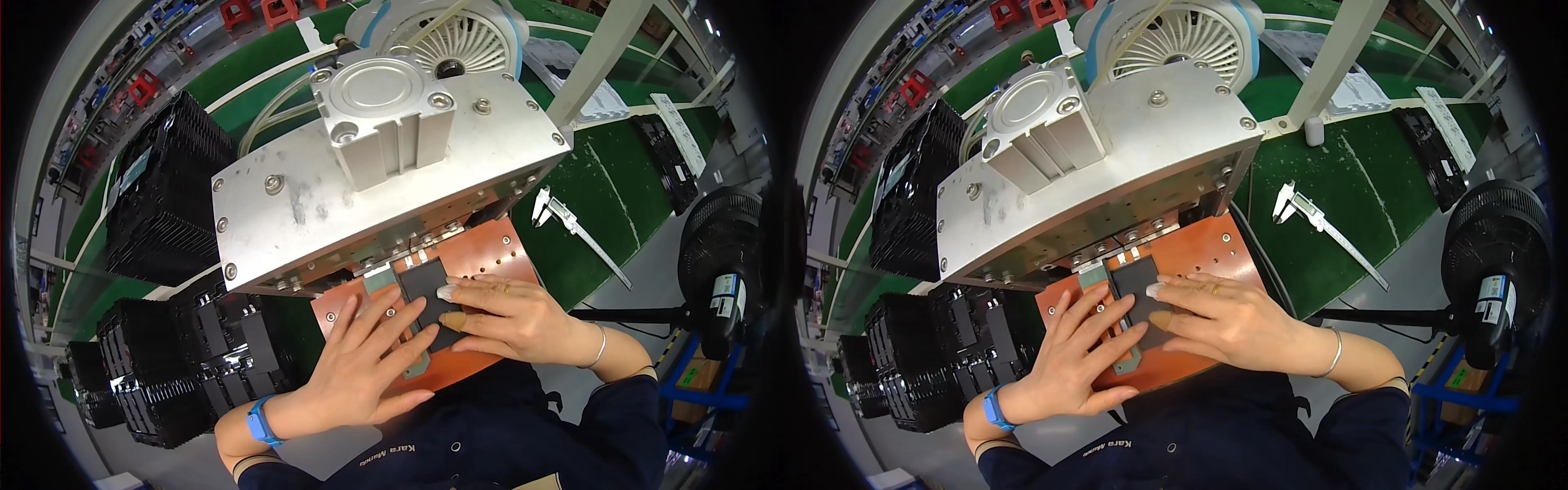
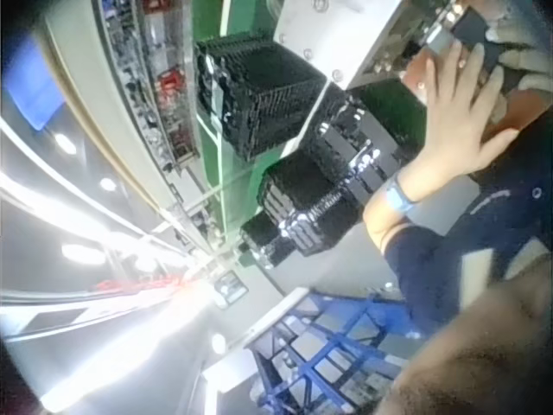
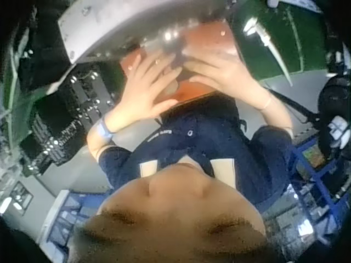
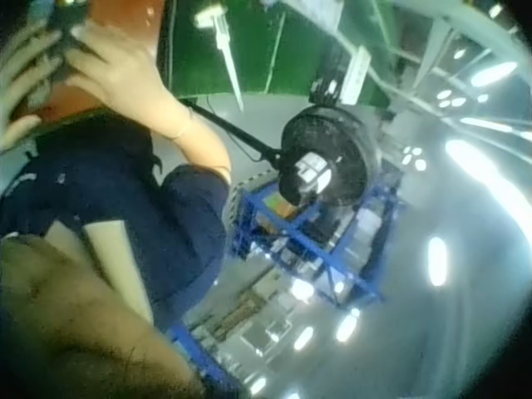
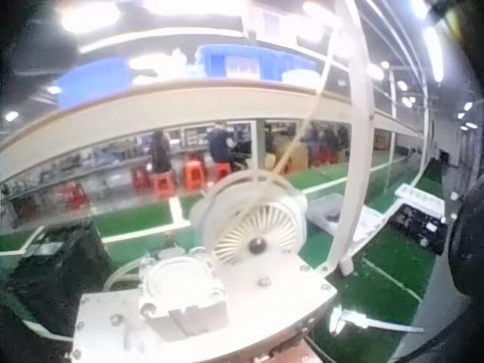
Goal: The person repeatedly places small black rectangular components into a jig on a workbench, presses them down, and then removes them. They periodically use a caliper to measure the components before placing them back into a stack. The process is repetitive and involves handling the components one at a time.
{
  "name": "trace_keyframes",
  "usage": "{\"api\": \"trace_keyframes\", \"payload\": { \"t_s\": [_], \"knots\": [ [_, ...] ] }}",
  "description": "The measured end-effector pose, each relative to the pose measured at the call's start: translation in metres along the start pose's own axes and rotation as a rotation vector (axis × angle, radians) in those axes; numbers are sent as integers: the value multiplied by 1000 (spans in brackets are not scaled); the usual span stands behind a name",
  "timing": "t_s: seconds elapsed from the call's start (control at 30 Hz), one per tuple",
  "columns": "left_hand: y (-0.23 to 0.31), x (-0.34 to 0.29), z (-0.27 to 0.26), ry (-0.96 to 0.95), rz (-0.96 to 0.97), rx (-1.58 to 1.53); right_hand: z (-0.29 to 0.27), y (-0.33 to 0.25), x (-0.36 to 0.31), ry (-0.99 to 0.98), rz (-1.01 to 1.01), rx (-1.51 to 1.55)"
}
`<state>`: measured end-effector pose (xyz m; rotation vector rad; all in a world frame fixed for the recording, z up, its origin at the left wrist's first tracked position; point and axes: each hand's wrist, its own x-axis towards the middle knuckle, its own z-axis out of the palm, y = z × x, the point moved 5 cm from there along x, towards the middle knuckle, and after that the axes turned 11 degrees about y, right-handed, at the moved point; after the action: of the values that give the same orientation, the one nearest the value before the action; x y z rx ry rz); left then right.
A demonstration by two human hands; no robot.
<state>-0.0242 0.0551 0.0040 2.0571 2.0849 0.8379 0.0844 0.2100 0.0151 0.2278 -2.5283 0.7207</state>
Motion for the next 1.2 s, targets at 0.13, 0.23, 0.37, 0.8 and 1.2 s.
{"api": "trace_keyframes", "payload": {
  "t_s": [0.13,0.23,0.37,0.8,1.2],
  "knots": [
    [-5,3,1,3,-13,3,3,7,10,22,-31,-11],
    [-6,3,3,-8,-26,-9,3,8,13,14,-32,-9],
    [-6,3,3,2,-24,-19,3,8,13,2,-31,7],
    [-7,4,2,50,6,-36,2,-14,15,-198,397,618],
    [-21,-6,-24,425,-318,-434,8,27,12,78,890,936]
  ]
}}
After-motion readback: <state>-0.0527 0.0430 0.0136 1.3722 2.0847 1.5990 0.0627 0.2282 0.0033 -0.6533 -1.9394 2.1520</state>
